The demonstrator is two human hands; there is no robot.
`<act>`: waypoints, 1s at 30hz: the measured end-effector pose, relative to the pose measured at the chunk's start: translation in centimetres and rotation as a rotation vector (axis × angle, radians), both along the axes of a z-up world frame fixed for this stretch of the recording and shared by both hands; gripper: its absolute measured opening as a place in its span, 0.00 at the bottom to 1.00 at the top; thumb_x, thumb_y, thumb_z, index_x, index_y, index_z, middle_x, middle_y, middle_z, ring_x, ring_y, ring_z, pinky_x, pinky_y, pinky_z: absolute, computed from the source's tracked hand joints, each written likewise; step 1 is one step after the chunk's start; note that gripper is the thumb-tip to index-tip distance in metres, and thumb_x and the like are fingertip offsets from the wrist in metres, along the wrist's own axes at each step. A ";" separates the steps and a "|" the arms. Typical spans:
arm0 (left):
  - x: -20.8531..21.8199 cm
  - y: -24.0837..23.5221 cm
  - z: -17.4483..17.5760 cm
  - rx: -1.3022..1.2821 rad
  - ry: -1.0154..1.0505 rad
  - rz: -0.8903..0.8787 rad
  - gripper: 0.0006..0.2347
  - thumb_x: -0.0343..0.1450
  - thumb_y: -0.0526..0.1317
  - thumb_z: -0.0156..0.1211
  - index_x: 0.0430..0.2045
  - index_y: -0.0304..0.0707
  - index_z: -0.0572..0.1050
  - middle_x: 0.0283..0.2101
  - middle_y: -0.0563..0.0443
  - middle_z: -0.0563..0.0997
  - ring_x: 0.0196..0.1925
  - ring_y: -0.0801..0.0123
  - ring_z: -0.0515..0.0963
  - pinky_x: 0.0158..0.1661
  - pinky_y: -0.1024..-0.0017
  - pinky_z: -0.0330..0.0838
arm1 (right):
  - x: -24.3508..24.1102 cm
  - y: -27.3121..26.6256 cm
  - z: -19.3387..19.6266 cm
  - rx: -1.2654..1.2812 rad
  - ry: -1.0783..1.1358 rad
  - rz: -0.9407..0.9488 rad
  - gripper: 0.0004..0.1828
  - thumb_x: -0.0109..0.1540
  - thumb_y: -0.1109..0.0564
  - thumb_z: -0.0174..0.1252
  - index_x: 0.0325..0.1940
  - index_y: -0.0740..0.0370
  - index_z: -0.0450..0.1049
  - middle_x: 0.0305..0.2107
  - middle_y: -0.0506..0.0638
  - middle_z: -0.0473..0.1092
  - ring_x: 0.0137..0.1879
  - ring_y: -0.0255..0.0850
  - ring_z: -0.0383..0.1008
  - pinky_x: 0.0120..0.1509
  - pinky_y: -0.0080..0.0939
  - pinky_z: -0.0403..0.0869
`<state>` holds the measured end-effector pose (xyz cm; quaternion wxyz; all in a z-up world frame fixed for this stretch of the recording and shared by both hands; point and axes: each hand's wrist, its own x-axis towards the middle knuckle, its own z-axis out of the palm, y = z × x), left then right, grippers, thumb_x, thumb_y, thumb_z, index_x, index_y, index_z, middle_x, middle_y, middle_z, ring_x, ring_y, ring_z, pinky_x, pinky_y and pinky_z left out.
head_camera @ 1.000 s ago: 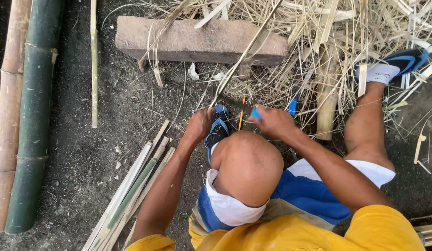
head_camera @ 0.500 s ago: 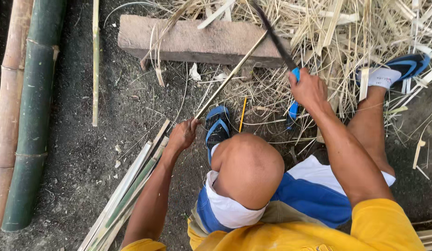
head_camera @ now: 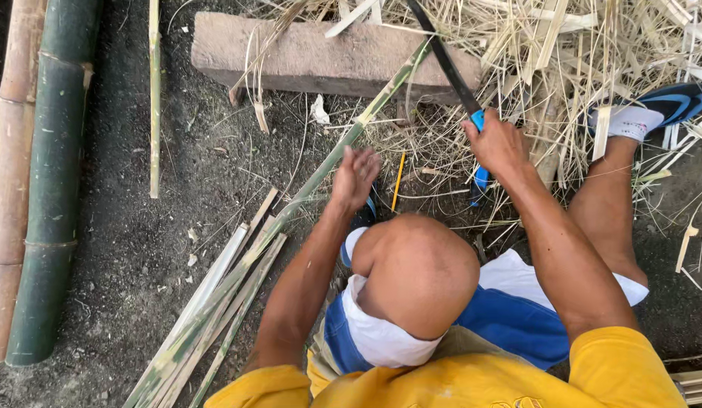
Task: The person sits on the ground and uses a curved knife to split long bamboo strips into thinner pieces. They repeatedly reposition the bamboo and shave off thin layers, accumulating a pile of processed strips and debris.
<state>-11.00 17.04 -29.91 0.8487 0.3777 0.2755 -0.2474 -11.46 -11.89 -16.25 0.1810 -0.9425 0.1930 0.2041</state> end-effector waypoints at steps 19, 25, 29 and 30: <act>11.6 5.0 14.0 0.830 -0.700 0.264 0.17 0.83 0.49 0.47 0.51 0.29 0.69 0.35 0.46 0.76 0.34 0.66 0.77 0.35 0.66 0.77 | -10.3 2.8 -4.5 0.327 -0.175 0.074 0.35 0.68 0.29 0.48 0.43 0.67 0.70 0.33 0.67 0.73 0.41 0.67 0.75 0.43 0.63 0.72; 2.5 4.3 11.6 1.378 -0.762 -0.245 0.18 0.76 0.53 0.56 0.47 0.37 0.76 0.29 0.45 0.83 0.27 0.64 0.81 0.29 0.62 0.74 | -10.3 1.6 -3.6 0.481 -0.290 -0.447 0.32 0.68 0.31 0.44 0.48 0.66 0.64 0.28 0.66 0.72 0.34 0.64 0.77 0.40 0.62 0.74; -0.5 3.5 10.0 1.362 -0.592 -0.605 0.17 0.74 0.52 0.56 0.49 0.41 0.75 0.23 0.47 0.81 0.21 0.59 0.78 0.23 0.55 0.70 | -10.9 -0.7 -4.1 0.195 -0.506 -0.134 0.26 0.73 0.37 0.45 0.50 0.65 0.66 0.27 0.63 0.72 0.32 0.60 0.73 0.38 0.61 0.70; -0.9 3.5 9.7 1.373 -0.672 -0.635 0.17 0.74 0.50 0.54 0.50 0.39 0.75 0.22 0.45 0.80 0.20 0.59 0.76 0.22 0.54 0.70 | -10.8 -1.0 -3.9 0.160 -0.468 -0.100 0.24 0.72 0.38 0.46 0.51 0.64 0.66 0.25 0.62 0.72 0.31 0.59 0.72 0.36 0.61 0.70</act>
